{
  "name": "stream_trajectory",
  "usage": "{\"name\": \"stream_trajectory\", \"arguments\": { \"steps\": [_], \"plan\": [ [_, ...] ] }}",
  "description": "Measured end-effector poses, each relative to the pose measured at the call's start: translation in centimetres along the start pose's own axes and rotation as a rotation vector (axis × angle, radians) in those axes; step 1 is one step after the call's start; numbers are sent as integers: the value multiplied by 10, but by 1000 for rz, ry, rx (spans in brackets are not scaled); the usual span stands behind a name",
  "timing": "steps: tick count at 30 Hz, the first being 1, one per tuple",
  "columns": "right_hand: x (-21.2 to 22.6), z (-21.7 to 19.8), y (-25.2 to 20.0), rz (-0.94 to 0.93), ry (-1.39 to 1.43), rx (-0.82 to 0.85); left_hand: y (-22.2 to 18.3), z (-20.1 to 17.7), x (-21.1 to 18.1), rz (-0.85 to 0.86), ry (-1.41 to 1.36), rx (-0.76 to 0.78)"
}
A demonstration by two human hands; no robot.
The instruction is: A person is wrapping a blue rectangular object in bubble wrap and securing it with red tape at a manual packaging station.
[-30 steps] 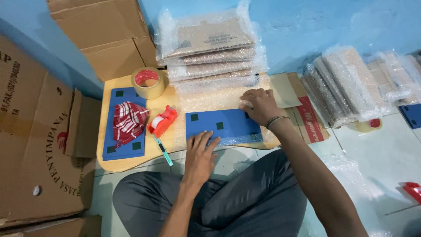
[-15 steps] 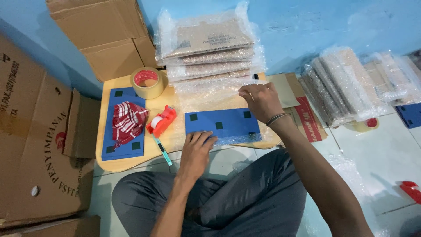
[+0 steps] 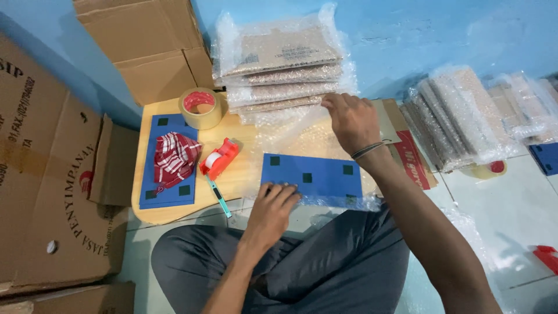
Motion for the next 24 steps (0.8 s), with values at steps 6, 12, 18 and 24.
{"name": "stream_trajectory", "arguments": {
  "steps": [6, 12, 18, 24],
  "plan": [
    [-15, -14, 15, 339, 123, 116, -19, -9, -37, 46, -128, -46],
    [-40, -23, 16, 415, 321, -123, -27, -6, -41, 6, -184, -43],
    [-46, -55, 26, 286, 434, -109, -20, -10, -34, -6, -167, -50],
    [-41, -103, 34, 26, 322, -67, -14, -20, -29, -37, -186, -67]
  ]
}}
Point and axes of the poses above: each hand's wrist, its own y-axis towards the middle knuckle, its own z-axis out of the palm, x = y × z, the point moved 5 cm from there along y, towards the middle knuckle, and after that the axes turned 13 degrees about -z, right-handed, at the moved point
